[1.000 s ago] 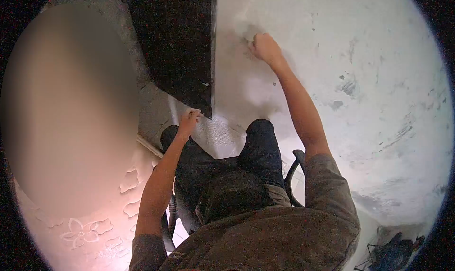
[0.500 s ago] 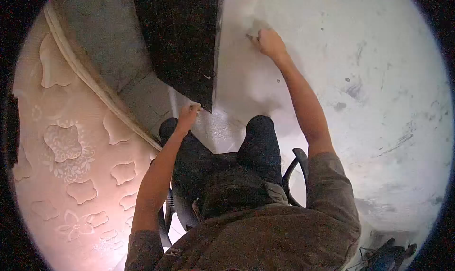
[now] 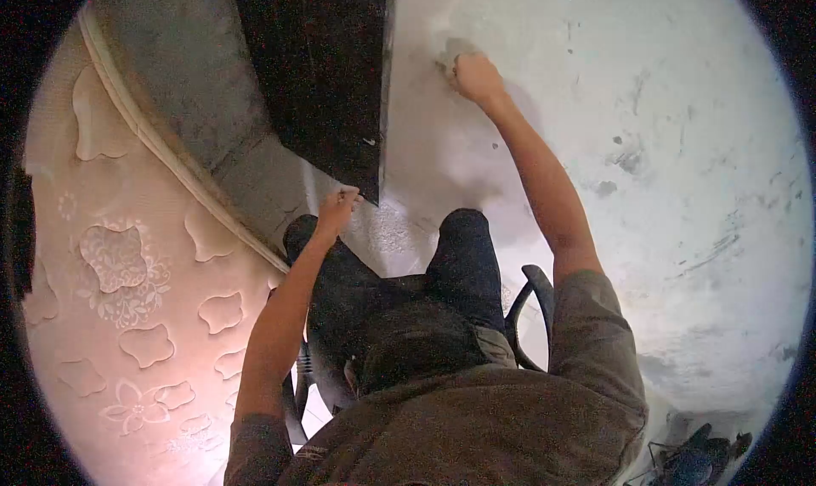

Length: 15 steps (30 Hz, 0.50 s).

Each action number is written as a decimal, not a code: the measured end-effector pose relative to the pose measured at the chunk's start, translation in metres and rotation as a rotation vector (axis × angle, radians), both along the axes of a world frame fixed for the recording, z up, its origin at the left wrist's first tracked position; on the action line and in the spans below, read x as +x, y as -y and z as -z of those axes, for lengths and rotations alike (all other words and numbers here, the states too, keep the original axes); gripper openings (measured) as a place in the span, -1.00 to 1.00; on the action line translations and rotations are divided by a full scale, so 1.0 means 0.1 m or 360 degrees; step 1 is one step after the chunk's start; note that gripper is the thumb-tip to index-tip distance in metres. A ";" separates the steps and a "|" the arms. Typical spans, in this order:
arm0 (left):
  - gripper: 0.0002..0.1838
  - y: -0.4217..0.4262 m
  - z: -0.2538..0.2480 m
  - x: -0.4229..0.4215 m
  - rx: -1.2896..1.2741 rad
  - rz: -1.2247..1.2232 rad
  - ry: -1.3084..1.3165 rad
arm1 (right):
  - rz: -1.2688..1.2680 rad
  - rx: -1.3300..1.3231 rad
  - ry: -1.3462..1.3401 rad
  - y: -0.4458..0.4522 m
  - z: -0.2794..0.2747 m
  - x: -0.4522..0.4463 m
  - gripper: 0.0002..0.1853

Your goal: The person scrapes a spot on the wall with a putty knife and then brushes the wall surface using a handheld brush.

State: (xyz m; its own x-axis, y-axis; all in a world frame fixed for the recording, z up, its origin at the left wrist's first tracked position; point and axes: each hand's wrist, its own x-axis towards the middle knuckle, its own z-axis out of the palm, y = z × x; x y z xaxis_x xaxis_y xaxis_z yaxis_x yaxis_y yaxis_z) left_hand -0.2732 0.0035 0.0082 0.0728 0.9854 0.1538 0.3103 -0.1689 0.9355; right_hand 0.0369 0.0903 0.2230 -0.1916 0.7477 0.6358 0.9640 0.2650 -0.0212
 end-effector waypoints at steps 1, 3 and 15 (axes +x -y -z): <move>-0.78 -0.01 0.01 0.00 -0.0064 0.0022 0.0084 | 0.0015 -0.0012 -0.0006 -0.01 0.05 0.04 -0.69; -0.78 0.02 -0.08 0.01 -0.0112 0.0039 0.0166 | -0.0008 0.0008 0.0149 0.00 -0.04 -0.01 -0.70; -0.80 0.01 -0.09 -0.03 -0.0003 0.0036 0.0059 | 0.0049 0.0017 0.0043 0.04 -0.08 -0.02 -0.71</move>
